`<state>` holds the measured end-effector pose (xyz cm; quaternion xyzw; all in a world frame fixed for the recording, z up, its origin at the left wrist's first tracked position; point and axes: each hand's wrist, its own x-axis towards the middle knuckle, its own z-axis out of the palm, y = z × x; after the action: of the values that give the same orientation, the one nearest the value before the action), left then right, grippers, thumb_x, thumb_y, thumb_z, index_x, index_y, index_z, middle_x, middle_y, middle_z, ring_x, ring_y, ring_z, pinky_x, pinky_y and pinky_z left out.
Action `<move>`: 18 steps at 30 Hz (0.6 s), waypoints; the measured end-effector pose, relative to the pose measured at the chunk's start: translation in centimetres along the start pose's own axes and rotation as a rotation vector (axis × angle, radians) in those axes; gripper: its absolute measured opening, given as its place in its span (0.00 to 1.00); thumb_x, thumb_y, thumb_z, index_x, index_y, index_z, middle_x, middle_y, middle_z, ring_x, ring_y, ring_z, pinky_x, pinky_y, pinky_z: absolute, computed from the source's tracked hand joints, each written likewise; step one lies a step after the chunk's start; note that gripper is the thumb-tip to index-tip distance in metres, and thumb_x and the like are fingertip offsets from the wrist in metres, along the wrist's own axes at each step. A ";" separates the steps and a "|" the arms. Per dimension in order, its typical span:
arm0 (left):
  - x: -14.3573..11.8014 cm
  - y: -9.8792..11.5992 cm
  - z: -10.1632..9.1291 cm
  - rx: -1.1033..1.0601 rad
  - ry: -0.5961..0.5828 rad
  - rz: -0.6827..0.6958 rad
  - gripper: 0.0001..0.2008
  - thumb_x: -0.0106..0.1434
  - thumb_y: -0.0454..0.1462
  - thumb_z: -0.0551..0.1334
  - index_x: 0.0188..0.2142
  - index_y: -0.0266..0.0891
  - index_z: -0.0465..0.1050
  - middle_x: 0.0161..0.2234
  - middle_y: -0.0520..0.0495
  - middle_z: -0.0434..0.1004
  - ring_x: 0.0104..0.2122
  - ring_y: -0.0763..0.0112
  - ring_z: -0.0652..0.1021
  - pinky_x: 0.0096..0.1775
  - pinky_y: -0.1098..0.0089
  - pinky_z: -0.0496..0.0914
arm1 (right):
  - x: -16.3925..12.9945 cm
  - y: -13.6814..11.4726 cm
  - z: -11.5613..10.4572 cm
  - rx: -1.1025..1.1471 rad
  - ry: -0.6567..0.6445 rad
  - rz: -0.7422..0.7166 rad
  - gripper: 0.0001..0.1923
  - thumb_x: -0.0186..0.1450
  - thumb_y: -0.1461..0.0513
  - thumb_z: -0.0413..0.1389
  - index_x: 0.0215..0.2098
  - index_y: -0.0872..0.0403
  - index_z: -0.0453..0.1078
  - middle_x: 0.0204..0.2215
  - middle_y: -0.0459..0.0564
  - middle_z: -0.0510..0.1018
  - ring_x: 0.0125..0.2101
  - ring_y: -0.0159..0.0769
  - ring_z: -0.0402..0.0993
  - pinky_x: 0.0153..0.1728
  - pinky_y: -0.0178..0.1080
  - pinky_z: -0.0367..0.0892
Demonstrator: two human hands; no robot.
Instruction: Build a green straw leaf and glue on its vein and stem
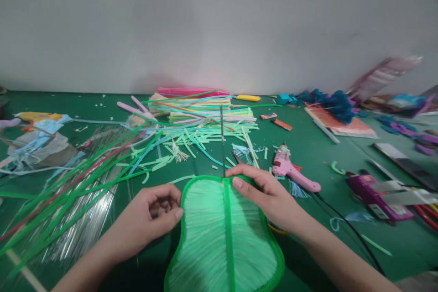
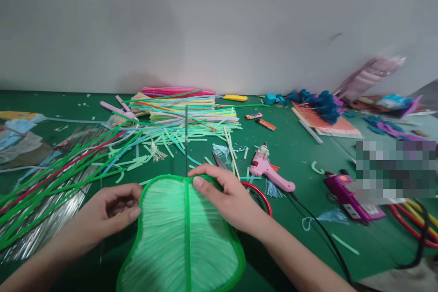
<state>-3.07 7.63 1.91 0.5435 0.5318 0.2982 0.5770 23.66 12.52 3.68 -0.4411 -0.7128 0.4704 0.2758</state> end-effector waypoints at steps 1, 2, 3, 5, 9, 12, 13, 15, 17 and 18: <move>0.0 -0.1 -0.1 -0.024 -0.009 -0.007 0.15 0.58 0.49 0.66 0.29 0.39 0.72 0.25 0.54 0.66 0.26 0.75 0.65 0.28 0.75 0.60 | 0.1 0.0 -0.1 0.007 -0.004 0.001 0.14 0.71 0.50 0.53 0.45 0.47 0.75 0.40 0.46 0.80 0.41 0.38 0.75 0.45 0.39 0.69; 0.0 -0.1 -0.2 -0.056 -0.022 -0.011 0.16 0.57 0.50 0.67 0.29 0.39 0.72 0.26 0.53 0.66 0.26 0.75 0.66 0.29 0.75 0.60 | 0.2 0.0 -0.2 0.015 -0.012 0.000 0.14 0.71 0.50 0.53 0.45 0.47 0.75 0.40 0.46 0.80 0.41 0.37 0.75 0.44 0.38 0.69; -0.1 -0.2 -0.2 -0.095 -0.050 -0.013 0.18 0.56 0.52 0.68 0.30 0.39 0.72 0.26 0.53 0.67 0.26 0.75 0.66 0.29 0.75 0.60 | 0.5 -0.1 -0.5 0.022 -0.026 -0.003 0.14 0.71 0.50 0.54 0.45 0.47 0.76 0.40 0.46 0.80 0.40 0.37 0.75 0.43 0.38 0.68; -0.2 -0.4 -0.3 -0.199 -0.121 -0.027 0.25 0.54 0.59 0.67 0.33 0.39 0.74 0.25 0.53 0.68 0.25 0.75 0.66 0.27 0.74 0.59 | 1.5 -0.4 -0.9 0.036 -0.077 -0.017 0.15 0.70 0.49 0.54 0.44 0.48 0.77 0.38 0.46 0.79 0.38 0.36 0.74 0.40 0.37 0.68; -0.6 -0.5 0.4 -0.353 -0.095 -0.151 0.37 0.44 0.69 0.65 0.30 0.37 0.73 0.21 0.53 0.68 0.19 0.75 0.67 0.22 0.72 0.60 | 4.8 -1.6 -0.7 0.037 -0.319 -0.095 0.14 0.70 0.53 0.55 0.43 0.52 0.77 0.37 0.46 0.80 0.37 0.35 0.75 0.40 0.36 0.68; -0.6 -0.4 1.2 -0.356 0.042 -0.244 0.28 0.52 0.62 0.68 0.28 0.39 0.68 0.18 0.56 0.67 0.15 0.77 0.66 0.18 0.74 0.61 | 6.3 -2.9 -0.1 -0.046 -0.417 -0.209 0.14 0.71 0.55 0.54 0.49 0.52 0.75 0.44 0.48 0.81 0.44 0.36 0.76 0.45 0.37 0.68; -0.5 -0.4 1.4 -0.365 0.088 -0.261 0.26 0.56 0.59 0.67 0.28 0.39 0.67 0.17 0.57 0.66 0.15 0.77 0.66 0.17 0.75 0.61 | 6.3 -3.2 -0.2 -0.101 -0.356 -0.229 0.15 0.71 0.55 0.54 0.52 0.52 0.73 0.47 0.49 0.80 0.45 0.37 0.75 0.46 0.37 0.68; -0.2 -0.3 1.4 -0.405 0.165 -0.265 0.24 0.58 0.56 0.67 0.25 0.40 0.66 0.16 0.58 0.63 0.14 0.76 0.66 0.16 0.74 0.62 | 5.4 -3.2 -1.1 -0.267 -0.124 -0.201 0.18 0.71 0.55 0.52 0.56 0.53 0.69 0.48 0.52 0.79 0.45 0.38 0.76 0.45 0.39 0.68; 0.1 -0.2 1.0 -0.472 0.228 -0.228 0.23 0.58 0.56 0.66 0.23 0.41 0.66 0.16 0.57 0.62 0.15 0.74 0.67 0.15 0.72 0.66 | 3.6 -2.2 -2.7 -0.493 0.083 -0.068 0.18 0.73 0.53 0.49 0.54 0.53 0.68 0.42 0.52 0.80 0.39 0.40 0.77 0.39 0.41 0.68; 0.2 -0.1 0.8 -0.508 0.261 -0.200 0.23 0.57 0.56 0.66 0.22 0.41 0.66 0.16 0.56 0.62 0.16 0.73 0.67 0.16 0.71 0.67 | 2.6 -1.4 -3.6 -0.601 0.102 0.015 0.18 0.73 0.52 0.47 0.52 0.53 0.69 0.38 0.52 0.80 0.35 0.41 0.77 0.36 0.41 0.68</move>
<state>-2.26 7.54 1.67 0.2836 0.5606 0.4307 0.6480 24.88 16.10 6.35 -0.5313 -0.8020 0.2175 0.1652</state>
